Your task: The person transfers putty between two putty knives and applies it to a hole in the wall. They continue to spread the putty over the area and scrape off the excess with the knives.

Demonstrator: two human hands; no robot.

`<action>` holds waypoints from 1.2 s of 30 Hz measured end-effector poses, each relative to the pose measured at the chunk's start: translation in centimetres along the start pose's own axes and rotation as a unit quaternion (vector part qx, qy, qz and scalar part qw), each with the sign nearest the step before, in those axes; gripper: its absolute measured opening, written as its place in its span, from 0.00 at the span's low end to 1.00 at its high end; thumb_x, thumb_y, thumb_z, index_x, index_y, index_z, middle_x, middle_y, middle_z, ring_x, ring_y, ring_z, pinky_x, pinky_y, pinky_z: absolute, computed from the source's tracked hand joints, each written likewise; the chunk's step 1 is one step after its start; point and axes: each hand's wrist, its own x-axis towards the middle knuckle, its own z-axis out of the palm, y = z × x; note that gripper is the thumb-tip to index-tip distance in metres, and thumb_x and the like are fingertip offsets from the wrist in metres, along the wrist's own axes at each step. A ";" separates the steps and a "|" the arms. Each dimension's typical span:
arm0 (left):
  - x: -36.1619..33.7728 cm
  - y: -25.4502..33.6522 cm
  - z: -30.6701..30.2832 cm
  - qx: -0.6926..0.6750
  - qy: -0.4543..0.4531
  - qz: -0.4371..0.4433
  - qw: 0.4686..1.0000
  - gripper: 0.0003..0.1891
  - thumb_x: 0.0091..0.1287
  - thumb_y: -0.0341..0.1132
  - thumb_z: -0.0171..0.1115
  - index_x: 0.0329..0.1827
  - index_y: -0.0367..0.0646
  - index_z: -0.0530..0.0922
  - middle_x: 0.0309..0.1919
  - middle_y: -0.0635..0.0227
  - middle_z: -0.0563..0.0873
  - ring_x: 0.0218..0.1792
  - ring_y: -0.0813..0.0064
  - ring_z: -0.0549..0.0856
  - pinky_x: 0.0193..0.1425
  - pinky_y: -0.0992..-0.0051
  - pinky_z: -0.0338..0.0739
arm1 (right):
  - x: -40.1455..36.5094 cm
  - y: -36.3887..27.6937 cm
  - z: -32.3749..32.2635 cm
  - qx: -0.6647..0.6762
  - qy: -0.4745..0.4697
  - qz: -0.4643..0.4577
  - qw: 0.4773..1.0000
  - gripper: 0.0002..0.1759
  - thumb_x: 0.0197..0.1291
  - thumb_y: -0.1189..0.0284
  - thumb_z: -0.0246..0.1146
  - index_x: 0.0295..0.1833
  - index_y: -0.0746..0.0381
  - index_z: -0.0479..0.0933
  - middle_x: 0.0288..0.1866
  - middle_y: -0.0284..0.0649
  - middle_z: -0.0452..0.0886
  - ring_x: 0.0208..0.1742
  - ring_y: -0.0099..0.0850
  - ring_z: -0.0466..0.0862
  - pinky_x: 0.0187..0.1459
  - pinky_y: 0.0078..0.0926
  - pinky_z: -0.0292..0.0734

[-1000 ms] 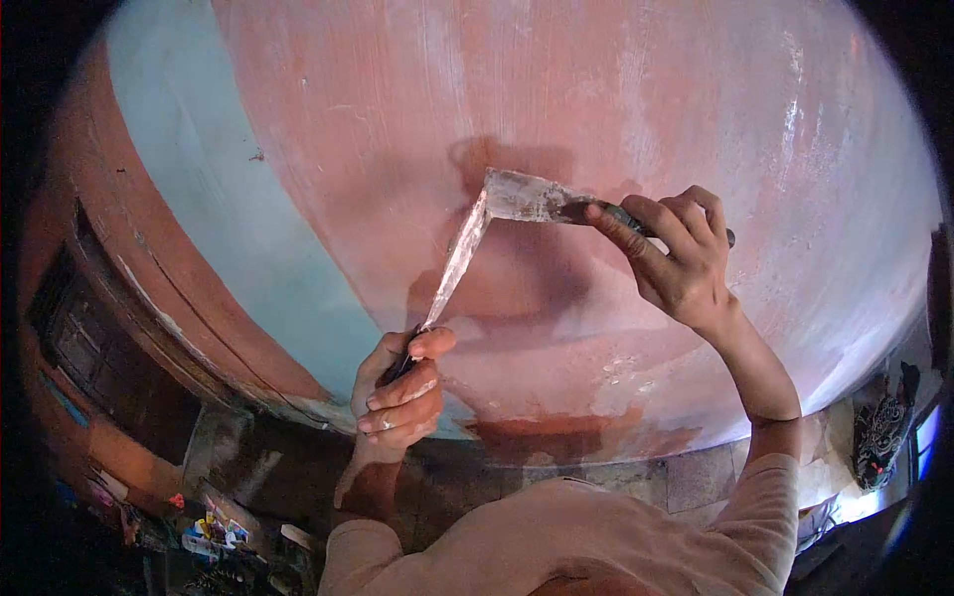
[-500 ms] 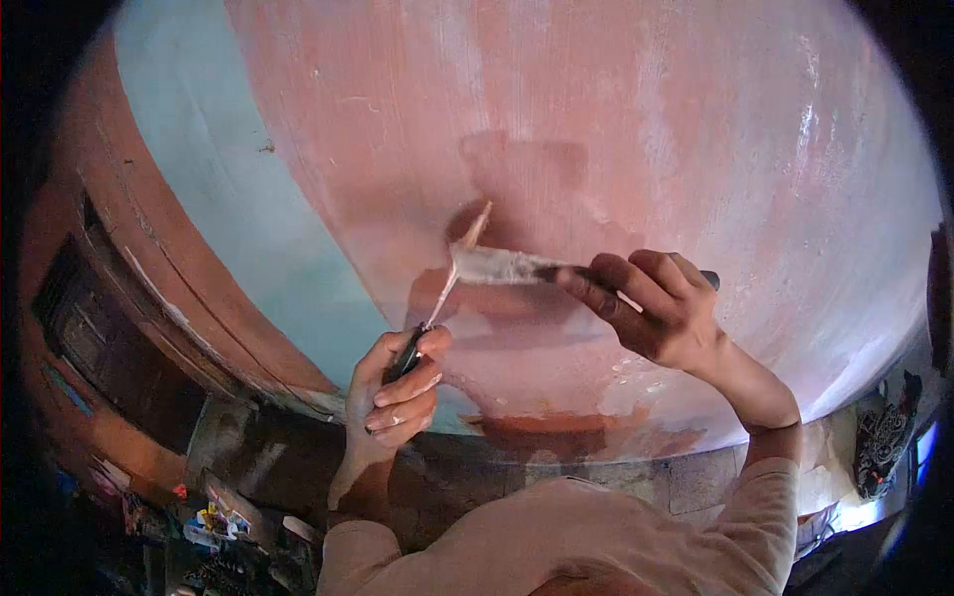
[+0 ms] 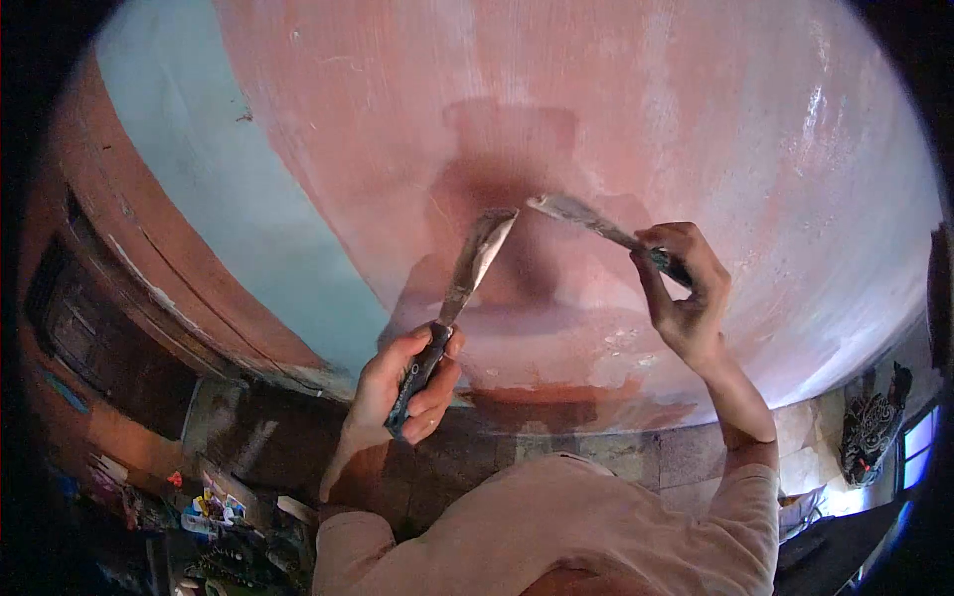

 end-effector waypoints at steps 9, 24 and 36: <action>0.3 -0.1 0.0 -0.094 -0.083 -0.004 0.992 0.15 0.76 0.45 0.38 0.46 0.42 0.65 0.11 0.70 0.69 0.05 0.76 0.71 0.05 0.77 0.66 | -0.7 0.3 1.7 -0.230 0.030 -0.255 0.939 0.16 0.38 0.76 0.70 0.39 0.54 0.85 0.38 0.33 0.81 0.40 0.33 0.80 0.33 0.27 0.78; 0.2 0.3 -1.2 0.015 -0.048 -0.010 0.999 0.18 0.75 0.50 0.40 0.43 0.42 0.65 0.10 0.71 0.68 0.04 0.77 0.68 0.07 0.78 0.66 | 0.6 -1.9 -0.7 0.264 -0.118 0.269 0.919 0.18 0.63 0.79 0.62 0.58 0.63 0.73 0.34 0.38 0.83 0.26 0.19 0.78 0.26 0.15 0.72; -0.4 0.1 -1.6 0.074 -0.010 0.061 0.995 0.17 0.75 0.49 0.41 0.41 0.42 0.66 0.08 0.70 0.68 0.02 0.77 0.65 0.04 0.77 0.64 | -1.0 1.2 0.8 0.253 -0.238 0.303 0.887 0.16 0.63 0.78 0.63 0.56 0.67 0.75 0.34 0.35 0.82 0.27 0.16 0.75 0.28 0.15 0.72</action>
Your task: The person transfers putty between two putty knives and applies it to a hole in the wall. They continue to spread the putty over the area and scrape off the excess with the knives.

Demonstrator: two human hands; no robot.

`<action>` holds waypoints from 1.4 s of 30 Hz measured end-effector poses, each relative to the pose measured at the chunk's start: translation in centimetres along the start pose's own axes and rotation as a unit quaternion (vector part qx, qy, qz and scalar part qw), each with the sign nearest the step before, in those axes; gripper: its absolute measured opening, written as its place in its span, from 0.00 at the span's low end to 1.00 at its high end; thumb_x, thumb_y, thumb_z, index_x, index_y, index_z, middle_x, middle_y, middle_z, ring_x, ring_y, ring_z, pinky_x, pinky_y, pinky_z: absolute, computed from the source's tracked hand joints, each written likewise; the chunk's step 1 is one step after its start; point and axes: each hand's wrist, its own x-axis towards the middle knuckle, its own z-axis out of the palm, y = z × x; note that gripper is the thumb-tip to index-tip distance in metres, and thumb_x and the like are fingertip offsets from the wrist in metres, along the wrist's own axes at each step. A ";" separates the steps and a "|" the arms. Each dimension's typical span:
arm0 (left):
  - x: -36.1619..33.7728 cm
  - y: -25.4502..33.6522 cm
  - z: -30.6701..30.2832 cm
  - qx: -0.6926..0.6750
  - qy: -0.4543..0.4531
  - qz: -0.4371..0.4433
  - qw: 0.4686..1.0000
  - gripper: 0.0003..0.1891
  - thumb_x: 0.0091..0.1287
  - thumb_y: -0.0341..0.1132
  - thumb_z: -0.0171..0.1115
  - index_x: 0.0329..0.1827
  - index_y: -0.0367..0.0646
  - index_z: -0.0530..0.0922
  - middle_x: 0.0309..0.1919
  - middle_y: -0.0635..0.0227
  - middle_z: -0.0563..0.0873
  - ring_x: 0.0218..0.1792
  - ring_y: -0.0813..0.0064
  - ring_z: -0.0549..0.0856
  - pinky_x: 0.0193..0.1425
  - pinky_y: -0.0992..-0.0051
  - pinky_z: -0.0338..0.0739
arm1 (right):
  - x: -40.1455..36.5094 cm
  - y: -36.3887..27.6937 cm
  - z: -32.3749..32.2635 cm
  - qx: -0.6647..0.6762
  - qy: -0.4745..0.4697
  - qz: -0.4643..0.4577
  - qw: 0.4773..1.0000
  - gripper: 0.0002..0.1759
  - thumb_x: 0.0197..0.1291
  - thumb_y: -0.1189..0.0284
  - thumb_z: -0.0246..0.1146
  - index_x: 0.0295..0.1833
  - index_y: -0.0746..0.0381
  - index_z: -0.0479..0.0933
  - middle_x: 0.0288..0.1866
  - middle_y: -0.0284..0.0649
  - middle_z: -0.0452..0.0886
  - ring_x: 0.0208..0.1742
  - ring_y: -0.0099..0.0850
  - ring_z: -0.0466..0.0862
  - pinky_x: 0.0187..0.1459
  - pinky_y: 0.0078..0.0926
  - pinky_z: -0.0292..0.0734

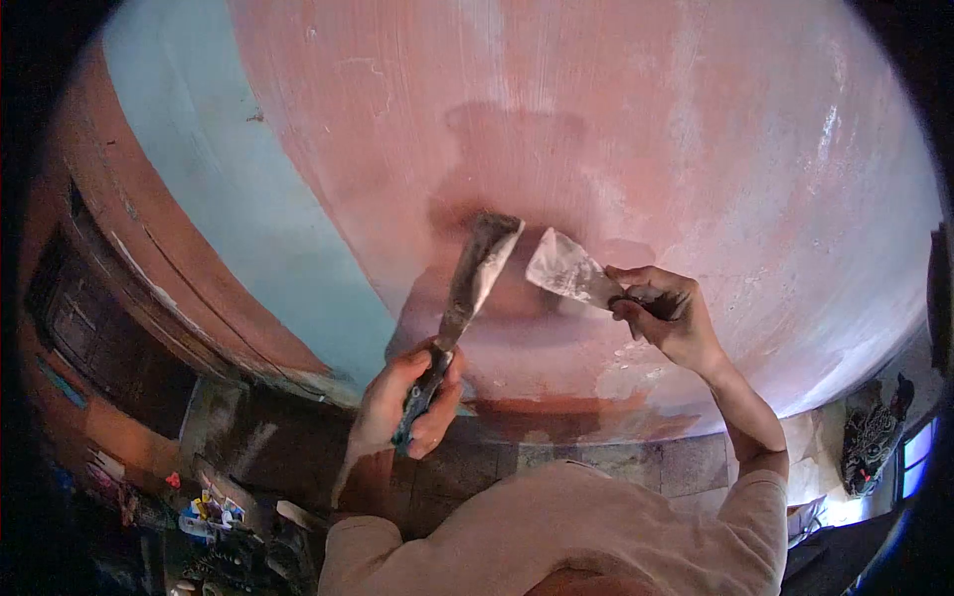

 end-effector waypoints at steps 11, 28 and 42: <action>2.1 -0.9 0.1 -0.265 -0.085 -0.052 0.959 0.13 0.75 0.44 0.40 0.45 0.41 0.64 0.10 0.69 0.69 0.04 0.74 0.72 0.04 0.77 0.66 | 0.8 -1.1 2.6 -0.232 0.176 -0.332 0.897 0.30 0.46 0.93 0.60 0.57 0.59 0.79 0.50 0.47 0.78 0.47 0.42 0.79 0.46 0.31 0.77; 0.9 -0.3 1.5 -0.073 0.014 0.050 0.996 0.18 0.74 0.50 0.42 0.41 0.42 0.66 0.09 0.70 0.67 0.02 0.76 0.64 0.05 0.76 0.62 | -1.5 4.1 1.9 -0.441 0.131 -0.273 0.845 0.33 0.49 0.85 0.59 0.62 0.50 0.76 0.52 0.45 0.76 0.50 0.45 0.75 0.44 0.35 0.79; 0.3 3.9 -0.1 0.421 -0.009 -0.167 0.891 0.15 0.77 0.39 0.39 0.44 0.37 0.70 0.15 0.70 0.71 0.11 0.80 0.71 0.14 0.78 0.65 | 3.8 -7.6 -6.9 -0.392 -0.205 -0.129 0.887 0.16 0.52 0.78 0.70 0.48 0.64 0.84 0.36 0.45 0.87 0.33 0.29 0.86 0.32 0.25 0.79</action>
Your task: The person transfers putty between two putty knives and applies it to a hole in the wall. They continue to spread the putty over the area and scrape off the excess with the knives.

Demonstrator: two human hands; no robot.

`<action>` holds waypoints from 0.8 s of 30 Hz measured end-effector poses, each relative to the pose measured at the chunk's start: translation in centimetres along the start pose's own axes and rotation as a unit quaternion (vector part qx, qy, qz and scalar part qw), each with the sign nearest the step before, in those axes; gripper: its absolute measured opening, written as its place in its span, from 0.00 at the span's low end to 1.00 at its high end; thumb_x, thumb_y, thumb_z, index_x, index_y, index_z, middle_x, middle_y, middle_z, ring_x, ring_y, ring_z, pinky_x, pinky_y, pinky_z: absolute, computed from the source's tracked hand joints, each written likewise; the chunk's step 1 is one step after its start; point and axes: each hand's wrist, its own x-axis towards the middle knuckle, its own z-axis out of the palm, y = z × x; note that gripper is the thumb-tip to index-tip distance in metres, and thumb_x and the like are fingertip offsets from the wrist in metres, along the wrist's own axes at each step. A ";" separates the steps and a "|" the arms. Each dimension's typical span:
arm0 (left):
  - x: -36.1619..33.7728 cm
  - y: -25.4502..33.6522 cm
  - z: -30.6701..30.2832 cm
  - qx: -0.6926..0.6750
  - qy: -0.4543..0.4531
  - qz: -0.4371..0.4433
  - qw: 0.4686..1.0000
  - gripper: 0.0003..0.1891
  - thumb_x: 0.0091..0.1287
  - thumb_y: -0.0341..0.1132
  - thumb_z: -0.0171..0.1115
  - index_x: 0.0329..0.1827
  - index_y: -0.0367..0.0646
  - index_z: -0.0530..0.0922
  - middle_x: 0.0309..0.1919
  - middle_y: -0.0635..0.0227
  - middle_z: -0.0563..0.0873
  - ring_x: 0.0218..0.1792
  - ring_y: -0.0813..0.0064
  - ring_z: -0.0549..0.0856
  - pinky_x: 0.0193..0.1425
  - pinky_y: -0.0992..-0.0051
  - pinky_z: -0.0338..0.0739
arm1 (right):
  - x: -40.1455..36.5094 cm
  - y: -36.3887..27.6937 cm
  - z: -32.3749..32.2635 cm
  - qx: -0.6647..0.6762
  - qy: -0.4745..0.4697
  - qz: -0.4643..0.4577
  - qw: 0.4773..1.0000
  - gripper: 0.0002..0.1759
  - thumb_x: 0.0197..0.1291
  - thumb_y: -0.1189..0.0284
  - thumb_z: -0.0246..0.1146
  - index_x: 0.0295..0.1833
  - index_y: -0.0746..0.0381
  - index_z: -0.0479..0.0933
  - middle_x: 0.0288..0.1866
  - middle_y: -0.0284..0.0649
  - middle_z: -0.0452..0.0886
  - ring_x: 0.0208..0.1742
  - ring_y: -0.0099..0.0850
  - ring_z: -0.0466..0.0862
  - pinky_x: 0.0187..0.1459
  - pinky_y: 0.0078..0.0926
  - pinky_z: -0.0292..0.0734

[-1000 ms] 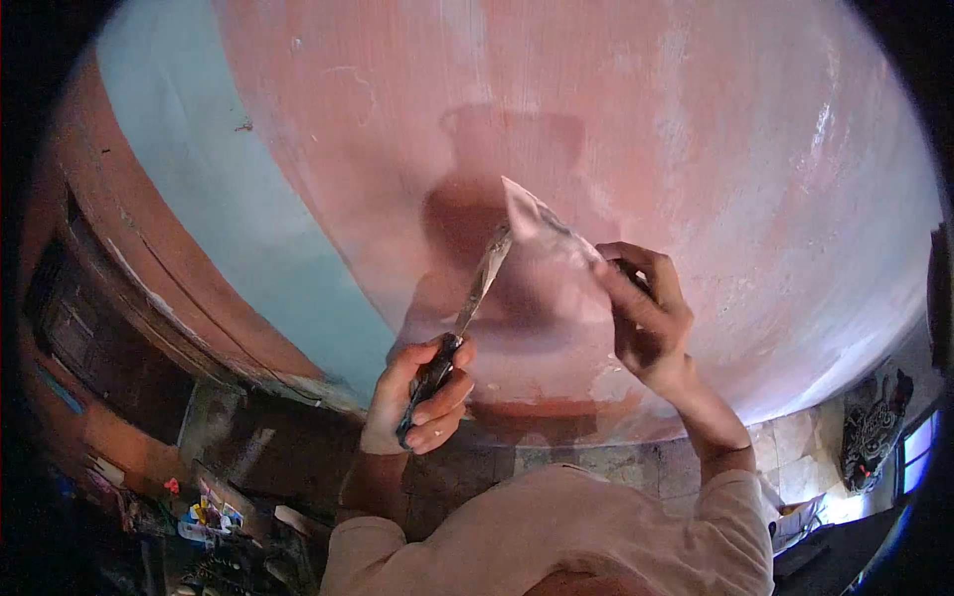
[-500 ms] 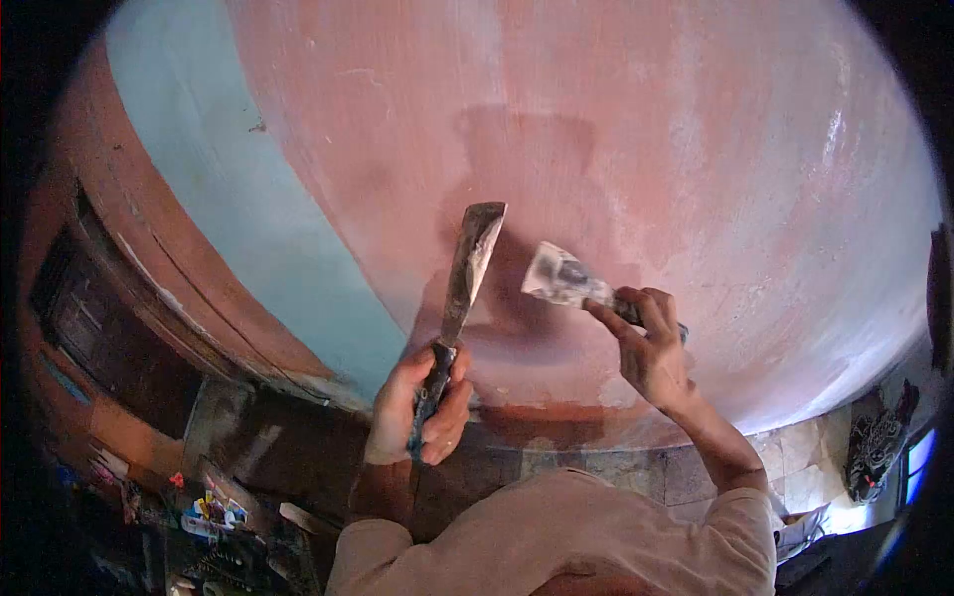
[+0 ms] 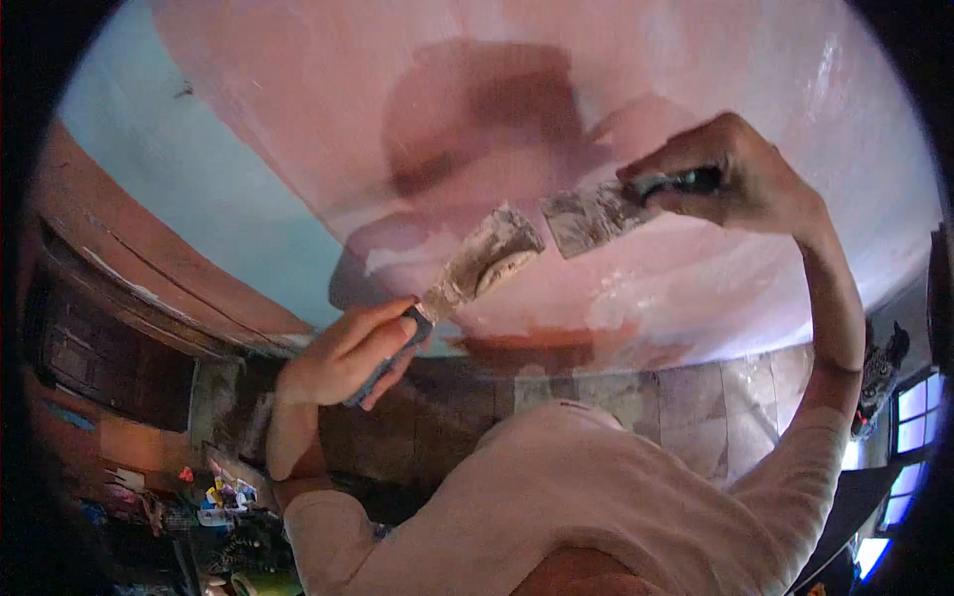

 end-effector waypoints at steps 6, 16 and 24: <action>0.2 0.1 -0.3 -0.023 -0.046 -0.039 0.998 0.15 0.78 0.38 0.37 0.42 0.36 0.70 0.13 0.71 0.70 0.09 0.81 0.69 0.12 0.80 0.64 | 1.2 -0.4 1.4 -0.040 -0.014 -0.055 0.998 0.15 0.51 0.75 0.69 0.46 0.61 0.84 0.38 0.44 0.87 0.36 0.36 0.87 0.39 0.30 0.80; -0.1 -0.3 -0.4 -0.011 -0.064 -0.031 0.997 0.16 0.78 0.37 0.36 0.41 0.36 0.70 0.11 0.72 0.69 0.09 0.82 0.69 0.13 0.80 0.64 | 1.2 1.4 3.9 -0.017 -0.010 -0.055 0.998 0.17 0.49 0.73 0.71 0.47 0.56 0.85 0.36 0.42 0.87 0.34 0.36 0.87 0.38 0.32 0.81; 0.5 -0.5 -0.5 0.006 -0.070 -0.056 0.996 0.16 0.78 0.38 0.37 0.41 0.36 0.70 0.12 0.72 0.70 0.09 0.82 0.70 0.13 0.80 0.64 | 1.2 0.7 3.9 -0.026 -0.023 -0.066 0.997 0.16 0.49 0.74 0.71 0.47 0.57 0.85 0.34 0.41 0.87 0.33 0.35 0.86 0.36 0.32 0.79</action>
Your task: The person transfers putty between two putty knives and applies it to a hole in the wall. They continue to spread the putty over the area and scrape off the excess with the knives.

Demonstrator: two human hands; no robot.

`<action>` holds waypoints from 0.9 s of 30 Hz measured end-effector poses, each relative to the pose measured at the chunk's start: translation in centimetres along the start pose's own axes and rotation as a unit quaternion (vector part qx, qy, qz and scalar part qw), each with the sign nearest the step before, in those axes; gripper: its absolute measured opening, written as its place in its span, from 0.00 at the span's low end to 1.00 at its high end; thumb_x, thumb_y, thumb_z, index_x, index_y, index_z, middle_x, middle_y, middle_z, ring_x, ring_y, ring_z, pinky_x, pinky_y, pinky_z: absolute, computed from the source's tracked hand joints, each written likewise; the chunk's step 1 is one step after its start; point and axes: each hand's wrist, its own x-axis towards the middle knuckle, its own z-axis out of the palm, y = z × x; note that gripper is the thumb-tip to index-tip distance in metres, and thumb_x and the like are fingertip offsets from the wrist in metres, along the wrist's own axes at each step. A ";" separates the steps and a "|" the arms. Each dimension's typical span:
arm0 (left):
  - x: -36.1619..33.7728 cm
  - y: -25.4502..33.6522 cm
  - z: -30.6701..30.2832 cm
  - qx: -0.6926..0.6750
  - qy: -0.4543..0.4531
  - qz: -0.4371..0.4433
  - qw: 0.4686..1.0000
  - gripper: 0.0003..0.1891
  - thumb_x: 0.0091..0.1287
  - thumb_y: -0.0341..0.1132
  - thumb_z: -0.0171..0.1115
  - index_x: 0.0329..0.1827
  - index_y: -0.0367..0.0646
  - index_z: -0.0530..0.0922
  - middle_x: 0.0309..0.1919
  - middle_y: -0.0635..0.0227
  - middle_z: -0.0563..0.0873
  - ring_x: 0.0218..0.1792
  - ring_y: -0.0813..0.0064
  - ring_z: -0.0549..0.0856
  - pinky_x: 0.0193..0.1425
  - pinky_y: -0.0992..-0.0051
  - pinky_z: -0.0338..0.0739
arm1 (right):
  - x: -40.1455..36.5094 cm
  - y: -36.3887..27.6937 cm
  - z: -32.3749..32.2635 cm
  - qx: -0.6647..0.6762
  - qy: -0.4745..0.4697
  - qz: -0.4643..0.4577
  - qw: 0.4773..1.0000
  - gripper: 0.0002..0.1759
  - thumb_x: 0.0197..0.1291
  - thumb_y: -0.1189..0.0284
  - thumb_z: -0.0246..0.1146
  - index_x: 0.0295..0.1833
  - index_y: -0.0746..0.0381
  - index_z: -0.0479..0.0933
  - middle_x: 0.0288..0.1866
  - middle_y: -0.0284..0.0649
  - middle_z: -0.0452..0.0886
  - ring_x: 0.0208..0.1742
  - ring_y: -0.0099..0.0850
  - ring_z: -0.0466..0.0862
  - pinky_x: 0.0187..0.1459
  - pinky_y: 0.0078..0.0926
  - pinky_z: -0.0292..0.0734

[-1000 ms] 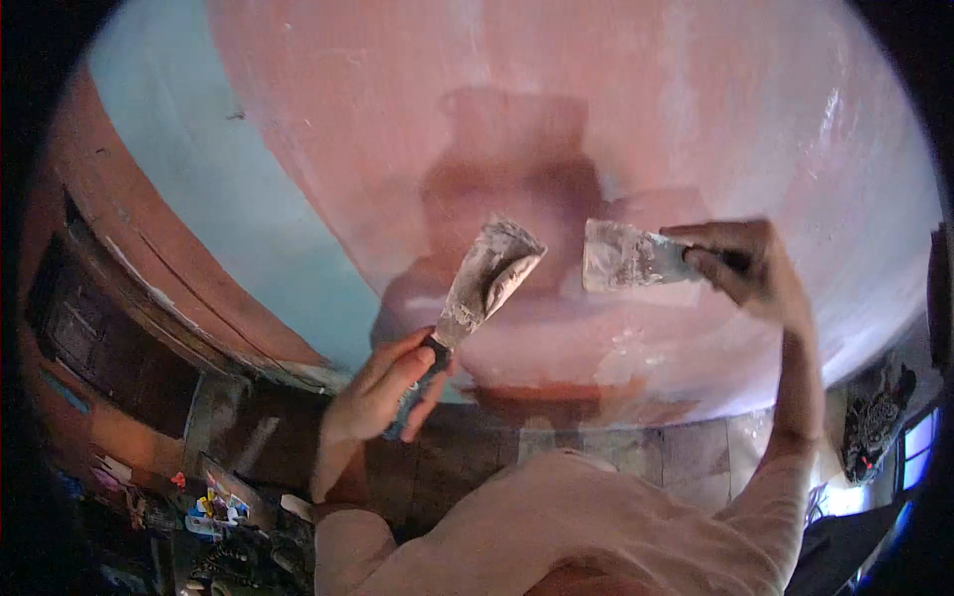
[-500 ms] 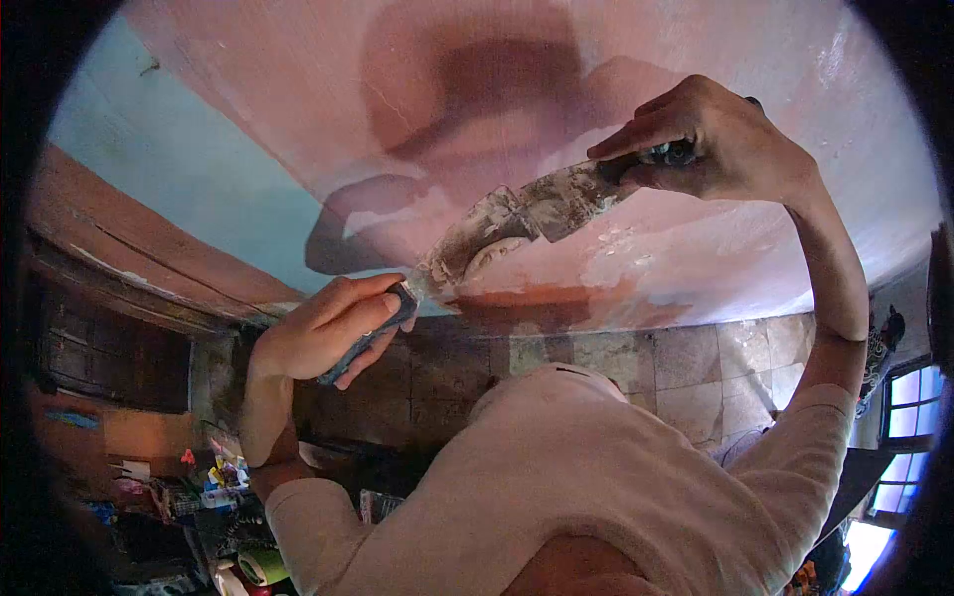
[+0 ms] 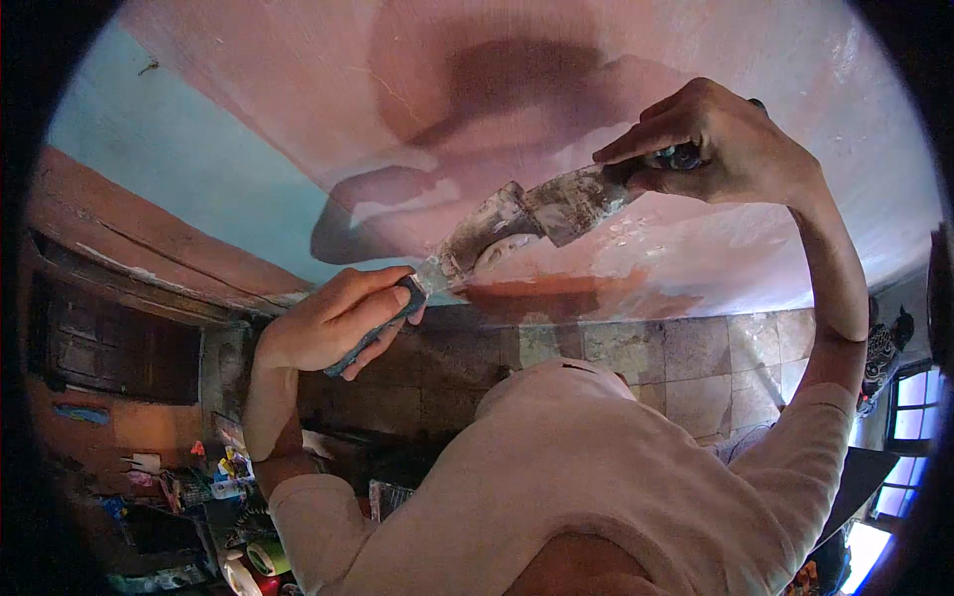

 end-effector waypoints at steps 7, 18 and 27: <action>0.3 0.2 0.4 0.003 -0.019 -0.005 1.000 0.15 0.78 0.38 0.38 0.41 0.37 0.71 0.12 0.73 0.70 0.09 0.83 0.69 0.13 0.80 0.64 | -0.3 0.7 1.5 0.019 -0.007 0.002 1.000 0.17 0.49 0.73 0.71 0.48 0.57 0.85 0.33 0.41 0.86 0.31 0.35 0.85 0.35 0.32 0.79; 1.3 -0.7 0.7 -0.003 -0.032 -0.022 0.999 0.16 0.78 0.38 0.35 0.41 0.37 0.69 0.11 0.73 0.70 0.08 0.81 0.69 0.12 0.80 0.64 | -0.9 1.5 5.8 0.106 0.001 -0.007 0.994 0.18 0.52 0.73 0.71 0.51 0.57 0.84 0.38 0.40 0.87 0.33 0.34 0.86 0.36 0.31 0.79; 2.5 -1.0 0.6 0.016 -0.008 -0.042 0.999 0.17 0.77 0.39 0.34 0.40 0.38 0.69 0.12 0.72 0.70 0.09 0.81 0.70 0.14 0.78 0.66 | 0.2 1.7 10.4 0.255 -0.002 -0.011 0.967 0.19 0.52 0.77 0.71 0.53 0.59 0.83 0.43 0.43 0.87 0.40 0.34 0.87 0.40 0.30 0.81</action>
